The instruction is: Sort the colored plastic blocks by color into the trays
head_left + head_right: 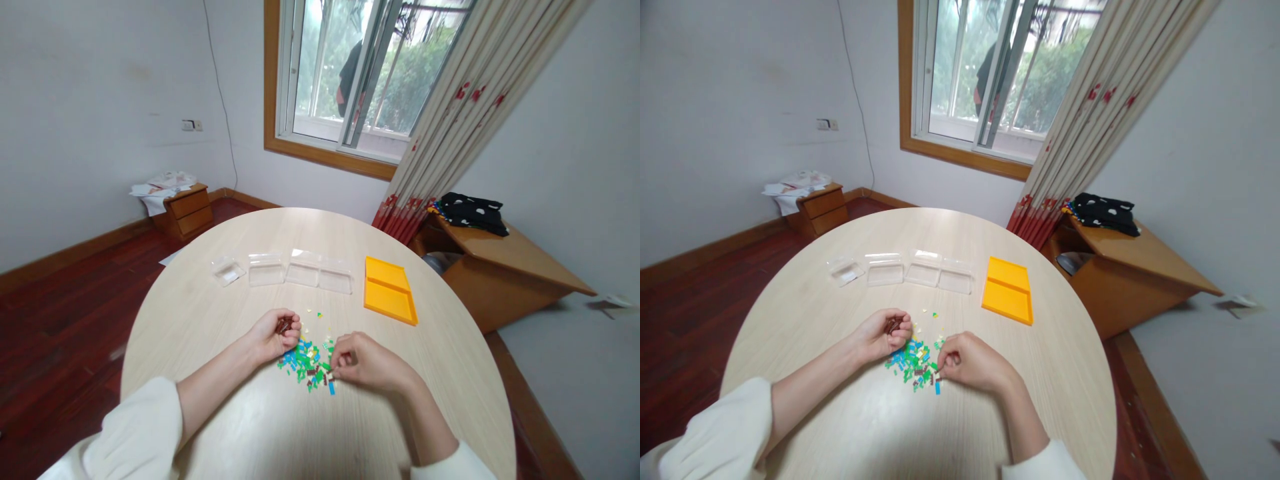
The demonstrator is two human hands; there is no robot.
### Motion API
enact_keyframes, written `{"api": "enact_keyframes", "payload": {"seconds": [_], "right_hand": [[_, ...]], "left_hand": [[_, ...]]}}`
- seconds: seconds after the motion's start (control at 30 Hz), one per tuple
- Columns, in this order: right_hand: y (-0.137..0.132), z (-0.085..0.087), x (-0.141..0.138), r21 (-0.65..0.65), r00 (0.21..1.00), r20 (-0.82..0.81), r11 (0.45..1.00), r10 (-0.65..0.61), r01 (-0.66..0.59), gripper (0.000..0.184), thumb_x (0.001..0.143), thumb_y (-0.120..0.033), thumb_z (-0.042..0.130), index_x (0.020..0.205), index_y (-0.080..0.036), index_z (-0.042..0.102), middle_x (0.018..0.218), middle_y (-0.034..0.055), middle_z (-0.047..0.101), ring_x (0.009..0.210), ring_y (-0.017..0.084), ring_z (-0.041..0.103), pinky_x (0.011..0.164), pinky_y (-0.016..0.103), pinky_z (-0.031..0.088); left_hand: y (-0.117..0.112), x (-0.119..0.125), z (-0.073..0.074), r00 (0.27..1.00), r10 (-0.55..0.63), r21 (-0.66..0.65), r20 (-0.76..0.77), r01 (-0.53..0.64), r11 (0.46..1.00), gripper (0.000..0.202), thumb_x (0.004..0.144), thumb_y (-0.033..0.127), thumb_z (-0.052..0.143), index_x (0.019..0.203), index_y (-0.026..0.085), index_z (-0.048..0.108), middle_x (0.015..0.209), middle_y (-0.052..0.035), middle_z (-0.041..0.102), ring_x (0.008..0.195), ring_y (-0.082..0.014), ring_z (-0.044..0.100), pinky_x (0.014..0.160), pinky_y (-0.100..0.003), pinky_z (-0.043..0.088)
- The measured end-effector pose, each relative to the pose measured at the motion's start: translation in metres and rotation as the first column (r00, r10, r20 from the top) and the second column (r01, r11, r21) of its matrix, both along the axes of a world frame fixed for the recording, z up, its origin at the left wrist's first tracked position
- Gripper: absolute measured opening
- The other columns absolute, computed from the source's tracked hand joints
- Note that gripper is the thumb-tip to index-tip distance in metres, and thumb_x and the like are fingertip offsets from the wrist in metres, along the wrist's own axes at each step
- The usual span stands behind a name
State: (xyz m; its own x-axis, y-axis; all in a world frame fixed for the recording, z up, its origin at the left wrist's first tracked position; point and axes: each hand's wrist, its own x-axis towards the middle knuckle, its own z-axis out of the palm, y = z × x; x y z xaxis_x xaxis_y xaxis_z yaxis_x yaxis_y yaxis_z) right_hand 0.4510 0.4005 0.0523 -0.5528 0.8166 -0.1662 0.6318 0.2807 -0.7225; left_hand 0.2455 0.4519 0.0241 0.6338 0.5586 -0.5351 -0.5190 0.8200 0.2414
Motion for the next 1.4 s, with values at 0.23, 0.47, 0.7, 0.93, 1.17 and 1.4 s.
{"api": "enact_keyframes", "payload": {"seconds": [0.23,0.47,0.7,0.93,1.17,1.4], "right_hand": [[-0.0004,-0.0058,-0.0025,-0.016,0.991,0.119,0.999,0.053,-0.051,0.014,0.062,-0.01,0.06,0.071,-0.016,0.07,0.056,-0.0044,0.052,0.051,0.007,0.044,0.048,0.017,0.03],[-0.0006,-0.0068,-0.004,-0.016,0.989,0.149,1.0,-0.008,0.01,0.007,0.065,-0.016,0.063,0.068,-0.016,0.069,0.054,-0.0044,0.051,0.05,0.008,0.042,0.047,0.019,0.027],[0.0013,-0.0089,-0.0035,-0.018,0.991,0.132,1.0,-0.013,0.015,0.011,0.067,-0.013,0.056,0.064,-0.014,0.067,0.052,-0.0045,0.048,0.051,0.007,0.04,0.046,0.018,0.026],[-0.0015,-0.0061,-0.0029,0.008,0.991,0.133,1.0,0.02,-0.021,0.012,0.067,-0.014,0.055,0.069,-0.015,0.067,0.056,-0.0036,0.05,0.052,0.008,0.043,0.047,0.017,0.028],[-0.002,-0.0065,-0.0074,0.032,0.99,0.139,0.999,0.016,-0.021,0.009,0.064,-0.013,0.06,0.069,-0.016,0.067,0.057,-0.0037,0.051,0.053,0.008,0.044,0.048,0.017,0.028],[0.0016,-0.0106,-0.0055,-0.047,0.987,0.161,0.999,0.023,-0.015,0.002,0.064,-0.013,0.063,0.066,-0.014,0.063,0.055,-0.0053,0.048,0.052,0.007,0.041,0.047,0.017,0.026]], "left_hand": [[-0.0003,0.0004,0.0036,0.999,0.034,-0.034,-0.036,-0.035,0.999,0.014,0.073,0.009,0.042,0.061,0.016,0.037,0.053,0.0021,0.035,0.04,-0.0047,0.029,0.033,-0.012,0.02],[0.0007,-0.0004,0.0008,0.999,0.038,-0.023,-0.024,-0.039,0.999,0.013,0.072,0.009,0.043,0.062,0.015,0.039,0.054,0.0012,0.037,0.041,-0.0053,0.032,0.035,-0.013,0.025],[0.0004,0.0002,0.0021,0.997,0.06,-0.013,-0.049,-0.061,0.998,0.014,0.073,0.008,0.042,0.061,0.015,0.039,0.052,0.0009,0.037,0.041,-0.0055,0.032,0.035,-0.013,0.025],[-0.0006,0.0015,0.0055,0.994,0.072,-0.008,-0.076,-0.073,0.997,0.016,0.074,0.009,0.04,0.06,0.014,0.039,0.051,0.0004,0.038,0.04,-0.0052,0.032,0.034,-0.013,0.024],[-0.0002,0.0014,0.0043,0.994,0.075,-0.003,-0.082,-0.075,0.997,0.016,0.073,0.008,0.041,0.059,0.014,0.04,0.051,0.0001,0.038,0.041,-0.0054,0.032,0.034,-0.013,0.025],[-0.0014,0.0021,0.0069,0.993,0.063,-0.004,-0.099,-0.064,0.998,0.017,0.074,0.009,0.04,0.058,0.014,0.041,0.051,-0.0005,0.039,0.042,-0.0058,0.032,0.035,-0.014,0.027]]}}
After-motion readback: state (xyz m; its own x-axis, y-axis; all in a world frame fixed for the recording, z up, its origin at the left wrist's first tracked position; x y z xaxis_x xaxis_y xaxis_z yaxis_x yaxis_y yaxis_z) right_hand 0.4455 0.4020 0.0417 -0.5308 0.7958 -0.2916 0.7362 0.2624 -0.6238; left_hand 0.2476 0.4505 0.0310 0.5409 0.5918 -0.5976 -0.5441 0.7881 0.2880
